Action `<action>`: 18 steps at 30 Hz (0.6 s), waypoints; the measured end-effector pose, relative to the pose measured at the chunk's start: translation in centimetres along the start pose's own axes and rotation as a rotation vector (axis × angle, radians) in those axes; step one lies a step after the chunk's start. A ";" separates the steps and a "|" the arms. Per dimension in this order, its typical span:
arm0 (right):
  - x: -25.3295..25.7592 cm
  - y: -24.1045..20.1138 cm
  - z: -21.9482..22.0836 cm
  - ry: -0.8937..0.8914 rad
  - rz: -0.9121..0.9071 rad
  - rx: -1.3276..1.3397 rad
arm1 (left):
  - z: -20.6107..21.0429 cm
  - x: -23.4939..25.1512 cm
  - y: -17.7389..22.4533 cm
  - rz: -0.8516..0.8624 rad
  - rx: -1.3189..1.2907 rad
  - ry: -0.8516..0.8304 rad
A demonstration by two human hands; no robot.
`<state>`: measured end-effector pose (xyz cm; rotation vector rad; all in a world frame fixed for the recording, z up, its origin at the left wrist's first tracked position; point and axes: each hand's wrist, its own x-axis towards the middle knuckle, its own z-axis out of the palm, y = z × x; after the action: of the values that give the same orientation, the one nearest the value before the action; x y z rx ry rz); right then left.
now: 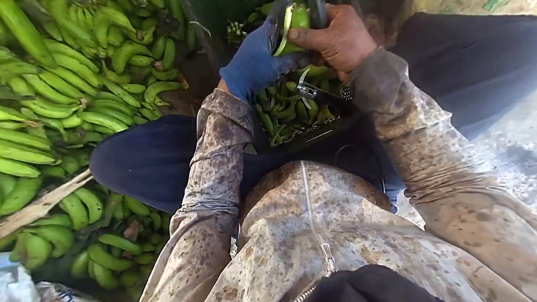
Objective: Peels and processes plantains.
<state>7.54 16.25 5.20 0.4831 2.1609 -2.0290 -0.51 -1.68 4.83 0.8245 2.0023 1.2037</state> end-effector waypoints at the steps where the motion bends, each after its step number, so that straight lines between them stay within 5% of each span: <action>1: -0.2 -0.1 -1.0 0.065 -0.055 -0.005 | -0.2 0.7 -0.1 0.028 -0.086 -0.031; 3: -0.8 -1.0 -4.0 0.223 -0.204 -0.087 | -0.5 1.7 -1.4 -0.003 -0.274 -0.056; 5: -1.1 -2.5 -7.6 0.369 -0.310 -0.118 | 0.1 3.0 -3.6 -0.124 -0.396 0.092; 7: -1.2 -2.7 -9.8 0.416 -0.242 -0.186 | 1.7 3.9 -6.1 -0.282 -0.429 0.178; 12: -0.8 -1.5 -12.8 0.476 -0.091 -0.250 | 3.0 6.0 -11.4 -0.773 0.189 0.315; 18: 2.0 -0.1 -11.5 0.463 -0.112 -0.133 | 5.8 9.1 -14.8 -0.928 0.622 0.004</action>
<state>6.94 27.93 5.60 0.9083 2.6149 -1.9588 -3.99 2.61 -12.64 0.0654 2.3508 0.0541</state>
